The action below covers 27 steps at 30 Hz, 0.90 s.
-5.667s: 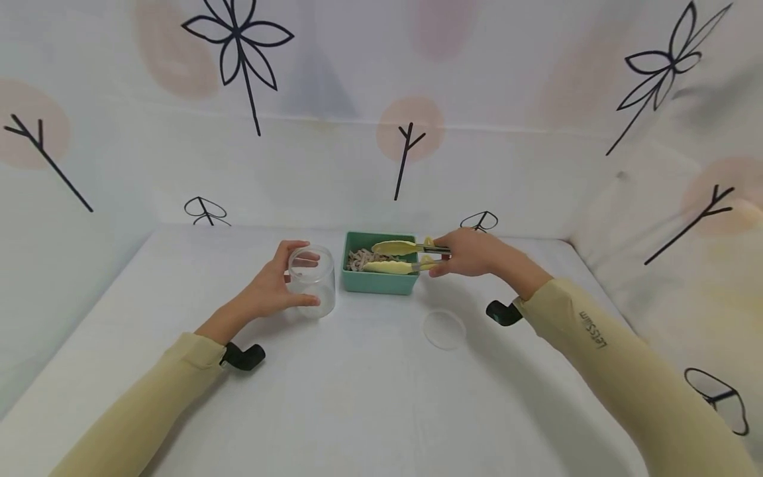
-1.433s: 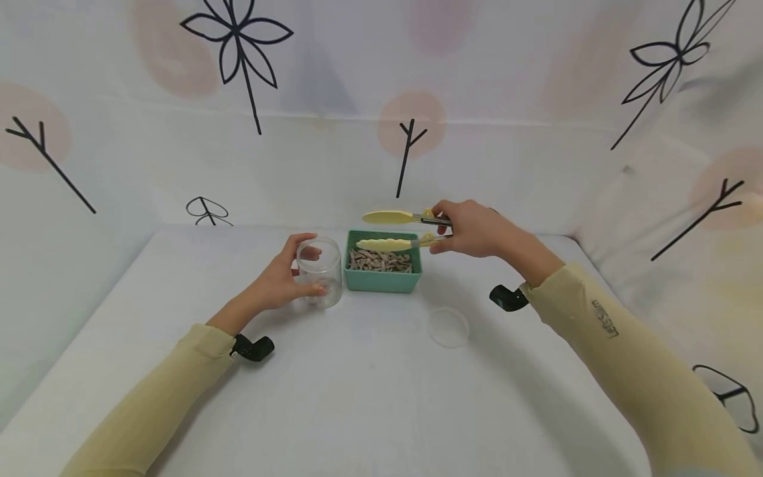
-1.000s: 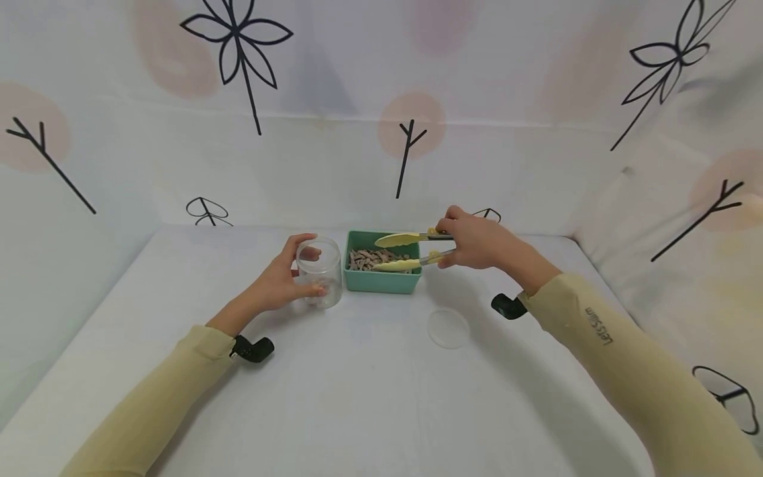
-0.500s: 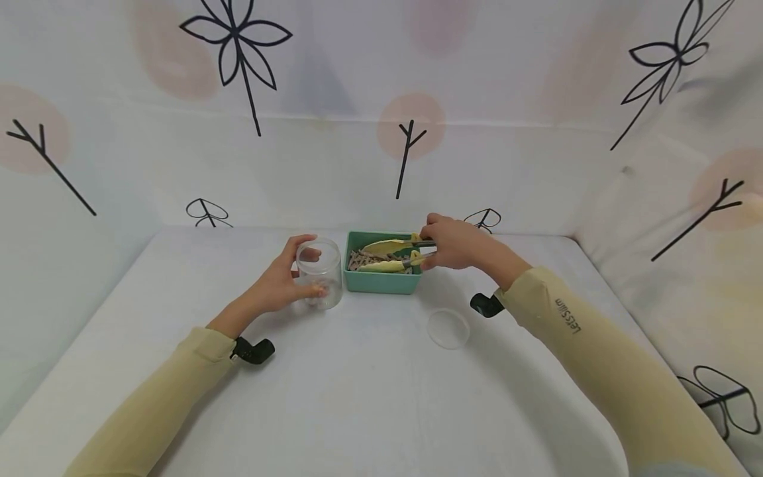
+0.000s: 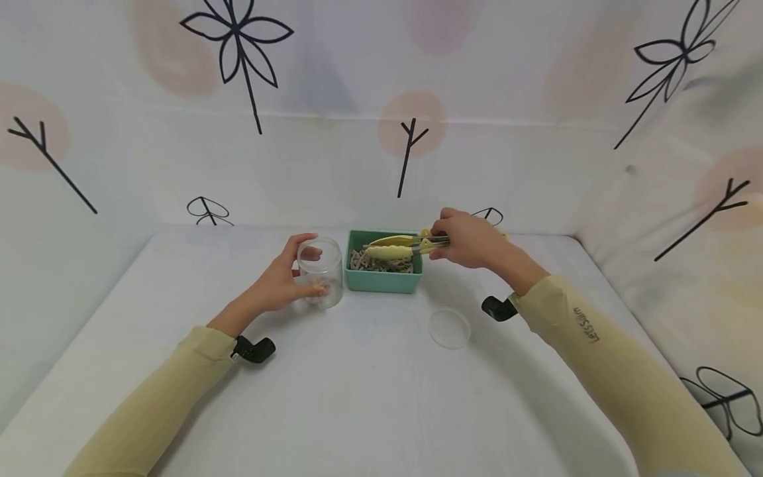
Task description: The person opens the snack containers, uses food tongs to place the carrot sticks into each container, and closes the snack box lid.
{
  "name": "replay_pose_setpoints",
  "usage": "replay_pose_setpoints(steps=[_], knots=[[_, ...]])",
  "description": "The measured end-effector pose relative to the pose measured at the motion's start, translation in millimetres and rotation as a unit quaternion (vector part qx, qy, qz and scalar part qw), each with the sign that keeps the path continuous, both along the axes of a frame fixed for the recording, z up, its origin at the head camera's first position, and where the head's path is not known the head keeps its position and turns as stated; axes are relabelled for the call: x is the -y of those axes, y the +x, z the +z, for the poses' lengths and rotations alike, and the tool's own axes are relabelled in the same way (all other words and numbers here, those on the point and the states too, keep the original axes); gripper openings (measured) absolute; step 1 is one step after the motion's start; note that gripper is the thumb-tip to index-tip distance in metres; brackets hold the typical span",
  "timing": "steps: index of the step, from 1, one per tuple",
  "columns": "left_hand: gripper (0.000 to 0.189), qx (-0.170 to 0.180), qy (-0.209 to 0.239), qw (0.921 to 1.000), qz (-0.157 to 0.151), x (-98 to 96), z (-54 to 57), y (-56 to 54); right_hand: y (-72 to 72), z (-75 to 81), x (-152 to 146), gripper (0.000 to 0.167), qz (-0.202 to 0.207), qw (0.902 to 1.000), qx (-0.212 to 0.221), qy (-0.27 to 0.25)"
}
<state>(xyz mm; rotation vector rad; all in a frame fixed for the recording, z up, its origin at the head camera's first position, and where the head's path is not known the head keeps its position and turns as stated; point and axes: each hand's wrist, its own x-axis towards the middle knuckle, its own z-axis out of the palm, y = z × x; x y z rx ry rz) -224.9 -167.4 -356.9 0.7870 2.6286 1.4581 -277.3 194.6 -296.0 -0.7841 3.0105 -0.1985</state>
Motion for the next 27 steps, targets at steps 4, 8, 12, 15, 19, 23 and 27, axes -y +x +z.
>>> replay_pose_setpoints(steps=[4, 8, 12, 15, 19, 23, 27], knots=[[0.092, 0.001, 0.000, 1.0000, 0.002, -0.2, 0.4, 0.2, 1.1, 5.7, -10, 0.040, -0.015, 0.9994, -0.009, -0.029], [0.092, 0.001, 0.000, 1.0000, 0.002, -0.4, 0.9, 0.1, 3.9, 9.7, -18, 0.039, -0.024, 0.9983, -0.014, -0.050], [0.093, -0.001, 0.001, 1.0000, 0.001, 1.3, -7.4, -5.1, 7.7, 9.4, -22, 0.038, -0.019, 0.9977, -0.008, -0.065], [0.096, -0.004, 0.003, 1.0000, 0.002, 4.7, -20.9, -14.7, 9.4, 7.5, -22, 0.037, -0.015, 0.9970, 0.002, -0.075], [0.099, -0.012, 0.003, 0.9999, 0.001, 9.1, -32.3, -23.9, 9.0, 6.2, -21, 0.037, -0.011, 0.9954, 0.006, -0.095], [0.099, -0.007, 0.007, 1.0000, 0.001, 9.8, -33.0, -25.1, 8.5, 11.0, -16, 0.036, -0.008, 0.9920, 0.005, -0.126], [0.099, 0.001, 0.009, 1.0000, 0.004, 10.1, -33.7, -25.8, 12.3, 21.9, -5, 0.035, 0.006, 0.9877, 0.003, -0.156]])
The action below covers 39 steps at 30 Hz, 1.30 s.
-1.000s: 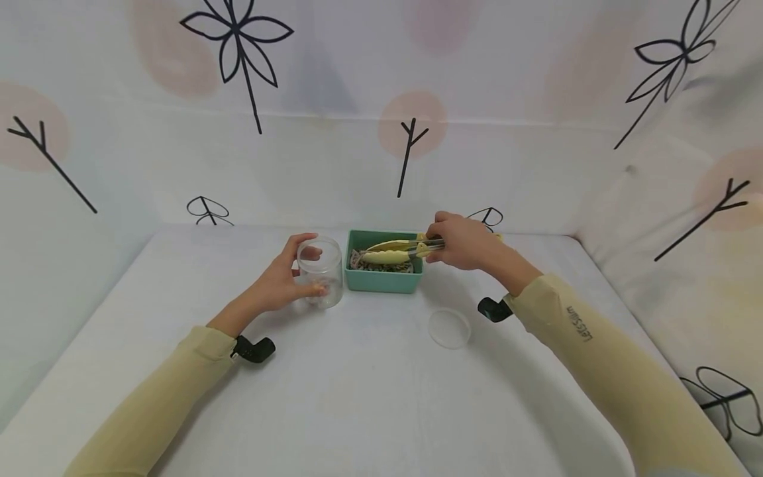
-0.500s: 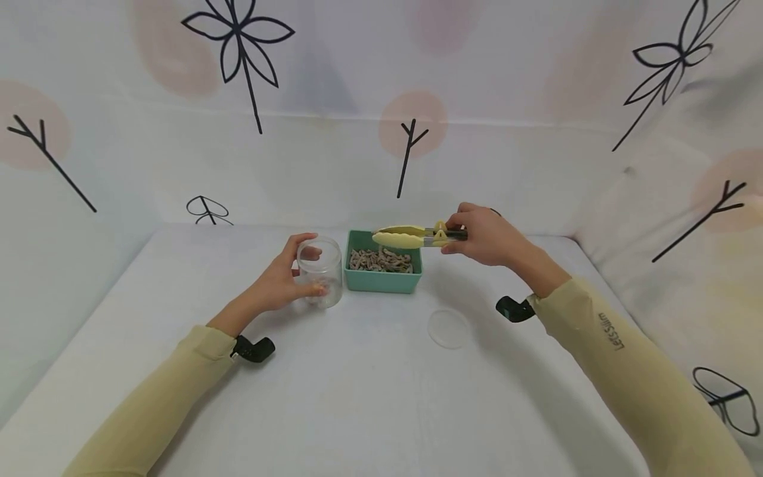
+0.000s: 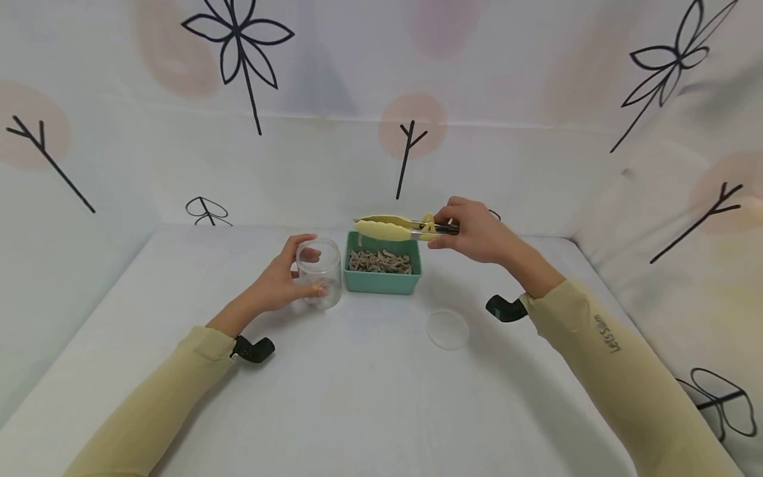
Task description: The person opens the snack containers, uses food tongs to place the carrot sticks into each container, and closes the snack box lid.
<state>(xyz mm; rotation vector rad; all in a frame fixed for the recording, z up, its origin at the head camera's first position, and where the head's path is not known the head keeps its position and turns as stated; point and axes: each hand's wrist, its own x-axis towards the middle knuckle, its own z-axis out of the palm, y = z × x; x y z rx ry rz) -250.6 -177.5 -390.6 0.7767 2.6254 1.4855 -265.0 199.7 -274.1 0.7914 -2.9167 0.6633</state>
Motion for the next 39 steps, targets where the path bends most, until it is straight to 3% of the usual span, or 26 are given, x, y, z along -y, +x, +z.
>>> replay_pose_setpoints(steps=[7, 18, 31, 39], knots=[[0.100, 0.003, -0.010, 0.9999, 0.009, 0.1, 2.9, 2.1, 5.0, 9.9, 34, 0.035, 0.050, 0.9984, -0.002, -0.026], [0.096, -0.002, -0.022, 0.9996, 0.018, 2.3, -0.9, 0.4, 2.3, -8.4, 69, 0.037, 0.079, 0.9967, 0.016, -0.011], [0.098, -0.006, -0.010, 0.9999, 0.002, 1.6, 1.0, -1.1, 3.9, -5.0, 55, 0.047, 0.069, 0.9973, 0.025, -0.001], [0.100, 0.005, -0.004, 1.0000, 0.005, -1.3, -0.7, 1.4, 2.3, -4.7, 26, 0.056, 0.003, 0.9998, 0.006, 0.020]])
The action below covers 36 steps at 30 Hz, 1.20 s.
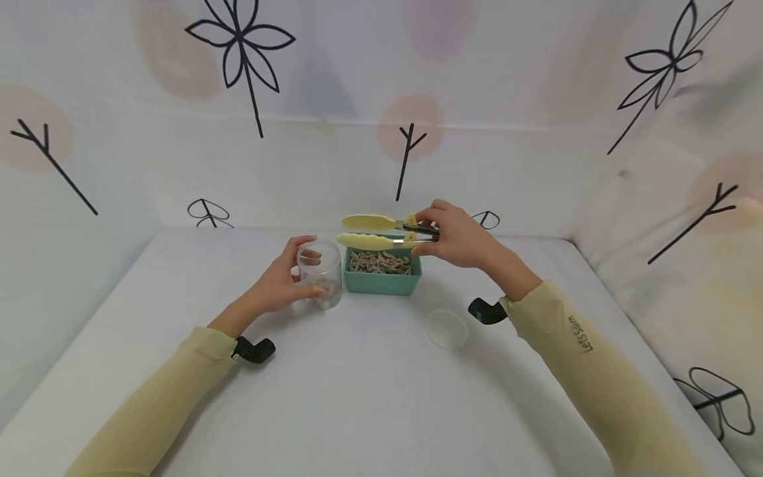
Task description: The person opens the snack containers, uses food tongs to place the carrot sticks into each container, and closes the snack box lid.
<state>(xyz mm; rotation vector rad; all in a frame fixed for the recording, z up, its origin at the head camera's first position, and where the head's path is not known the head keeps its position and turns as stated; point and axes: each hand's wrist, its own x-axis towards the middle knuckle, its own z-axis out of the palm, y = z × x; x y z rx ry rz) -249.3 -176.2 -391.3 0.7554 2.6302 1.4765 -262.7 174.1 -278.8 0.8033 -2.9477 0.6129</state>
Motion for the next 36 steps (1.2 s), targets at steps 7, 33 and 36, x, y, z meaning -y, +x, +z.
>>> replay_pose_setpoints(steps=[7, 33, 36], knots=[[0.094, -0.001, -0.007, 1.0000, -0.002, -7.9, 21.9, 18.4, 1.5, 5.3, -19, 0.062, -0.030, 0.9910, -0.017, 0.129], [0.097, -0.018, 0.008, 0.9997, -0.012, 1.2, -3.9, 0.4, -19.4, 2.3, -6, 0.043, -0.004, 0.9784, 0.096, 0.183], [0.098, -0.018, 0.007, 0.9998, -0.011, 1.5, -4.5, 0.1, -20.4, -2.4, -7, 0.042, 0.001, 0.9808, 0.085, 0.176]])
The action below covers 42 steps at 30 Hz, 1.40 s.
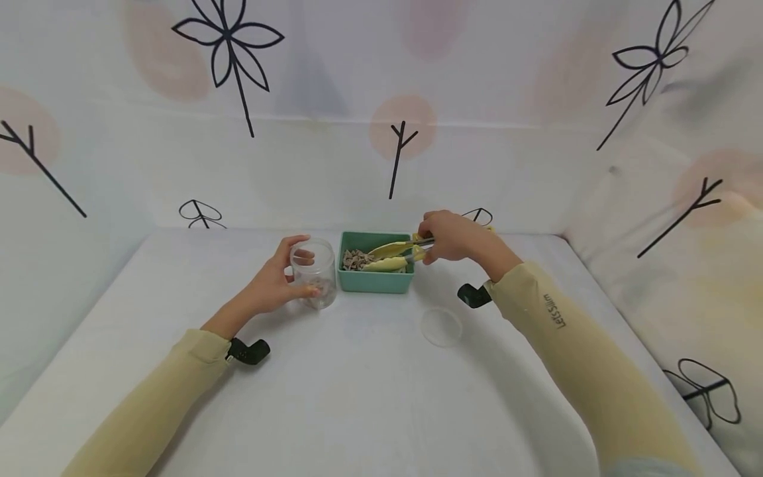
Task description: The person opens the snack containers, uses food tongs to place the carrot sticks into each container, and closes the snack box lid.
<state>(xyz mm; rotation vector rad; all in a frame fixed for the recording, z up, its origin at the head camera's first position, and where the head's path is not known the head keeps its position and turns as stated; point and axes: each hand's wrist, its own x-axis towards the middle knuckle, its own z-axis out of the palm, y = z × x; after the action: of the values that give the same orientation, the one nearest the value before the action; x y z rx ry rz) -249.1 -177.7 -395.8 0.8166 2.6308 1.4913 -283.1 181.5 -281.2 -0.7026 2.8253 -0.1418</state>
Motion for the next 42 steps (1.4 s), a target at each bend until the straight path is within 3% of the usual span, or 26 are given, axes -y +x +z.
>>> replay_pose_setpoints(steps=[7, 16, 33, 42], knots=[[0.098, -0.007, 0.000, 1.0000, -0.004, 2.1, -2.4, -1.1, 2.4, -14.9, -8, 0.040, 0.006, 0.9986, -0.037, -0.036], [0.098, -0.016, 0.000, 0.9998, -0.007, 2.0, -2.3, -2.4, 12.2, -19.3, -18, 0.038, 0.005, 0.9950, -0.077, -0.063], [0.101, 0.009, 0.010, 0.9999, 0.002, 0.4, -1.2, -1.8, 14.5, -13.7, -39, 0.040, -0.027, 0.9845, -0.095, -0.145], [0.096, 0.010, 0.006, 0.9999, 0.004, -2.3, 3.7, 1.1, 16.3, -12.9, -36, 0.042, -0.029, 0.9803, -0.132, -0.145]])
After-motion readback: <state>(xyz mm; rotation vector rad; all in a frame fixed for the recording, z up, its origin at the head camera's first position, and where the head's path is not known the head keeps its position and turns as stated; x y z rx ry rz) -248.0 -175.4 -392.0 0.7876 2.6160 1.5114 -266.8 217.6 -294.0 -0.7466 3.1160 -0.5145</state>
